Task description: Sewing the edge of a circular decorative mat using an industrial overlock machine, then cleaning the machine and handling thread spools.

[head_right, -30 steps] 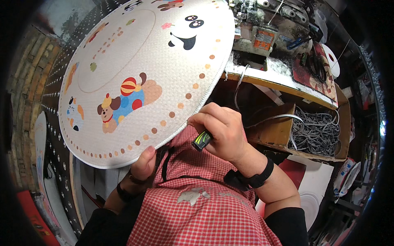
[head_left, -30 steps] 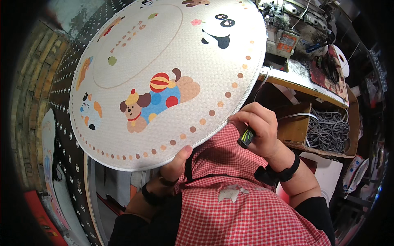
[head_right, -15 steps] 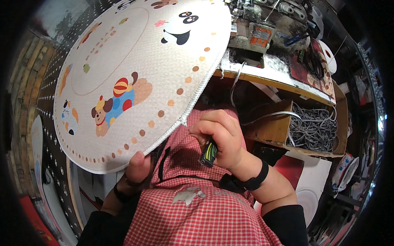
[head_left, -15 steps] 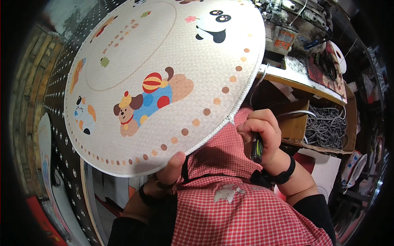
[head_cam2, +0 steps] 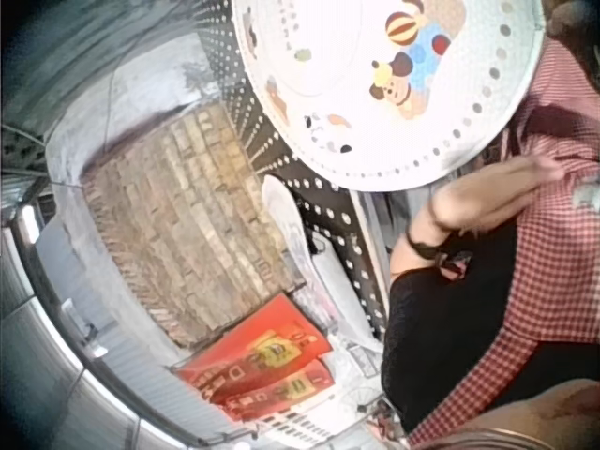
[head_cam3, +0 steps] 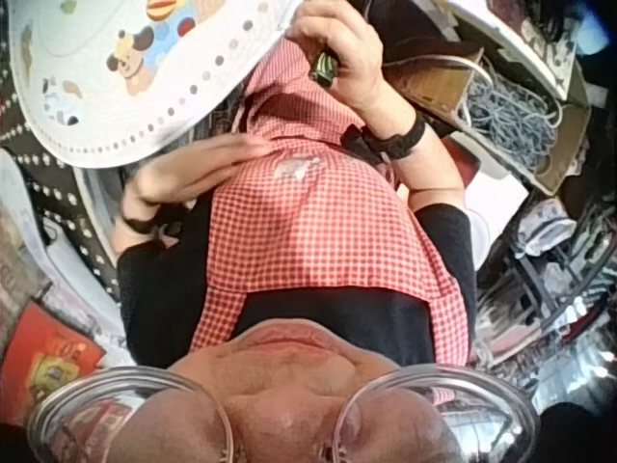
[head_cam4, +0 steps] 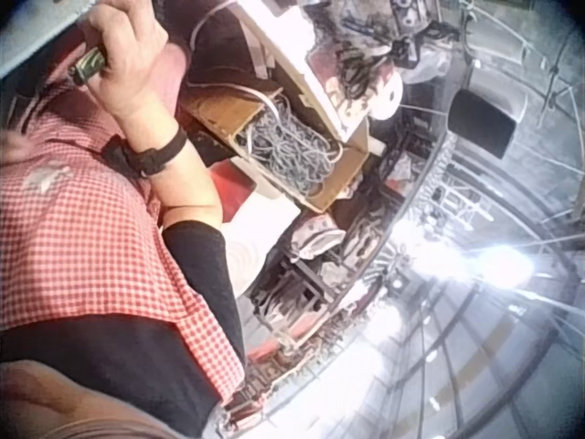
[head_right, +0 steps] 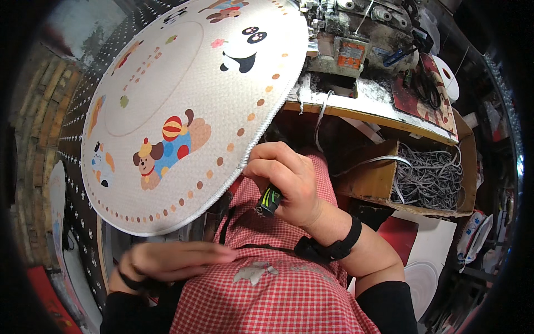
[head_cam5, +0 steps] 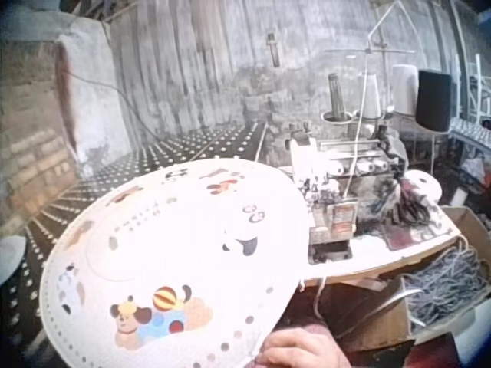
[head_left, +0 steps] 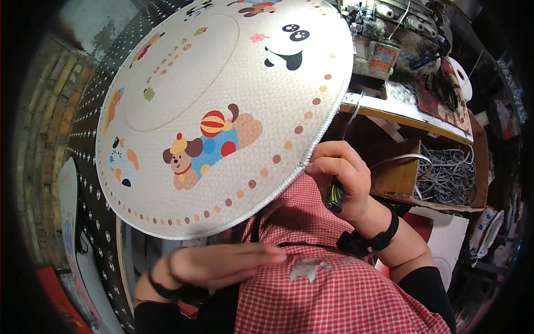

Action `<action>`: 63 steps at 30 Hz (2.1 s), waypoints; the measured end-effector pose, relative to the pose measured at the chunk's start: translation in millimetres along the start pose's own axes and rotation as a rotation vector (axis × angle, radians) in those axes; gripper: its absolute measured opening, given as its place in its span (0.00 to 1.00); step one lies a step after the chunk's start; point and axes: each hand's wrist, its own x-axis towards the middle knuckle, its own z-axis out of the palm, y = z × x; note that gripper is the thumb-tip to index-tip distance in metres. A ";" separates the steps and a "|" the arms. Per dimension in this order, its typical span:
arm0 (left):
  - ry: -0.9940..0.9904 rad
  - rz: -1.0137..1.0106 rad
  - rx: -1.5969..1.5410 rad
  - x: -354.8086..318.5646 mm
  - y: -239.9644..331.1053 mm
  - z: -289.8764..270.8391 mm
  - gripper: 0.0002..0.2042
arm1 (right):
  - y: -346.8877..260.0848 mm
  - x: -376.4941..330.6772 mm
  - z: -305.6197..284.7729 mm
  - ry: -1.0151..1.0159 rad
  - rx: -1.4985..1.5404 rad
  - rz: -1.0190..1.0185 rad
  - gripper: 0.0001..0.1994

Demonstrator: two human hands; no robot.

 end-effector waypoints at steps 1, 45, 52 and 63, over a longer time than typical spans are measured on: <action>-0.024 -0.003 -0.048 -6.4 30.7 -26.6 0.23 | -2.1 3.7 -0.7 0.000 0.009 -0.002 0.10; 0.707 0.569 0.544 15.0 65.3 -151.5 0.12 | -53.5 94.5 24.6 -0.040 0.121 -0.252 0.14; 0.722 0.593 0.485 12.8 58.3 -151.0 0.13 | -50.9 81.1 45.5 0.015 0.321 0.004 0.05; 0.830 0.669 0.507 8.9 48.4 -144.0 0.15 | -61.7 82.8 34.1 -0.046 0.365 0.186 0.14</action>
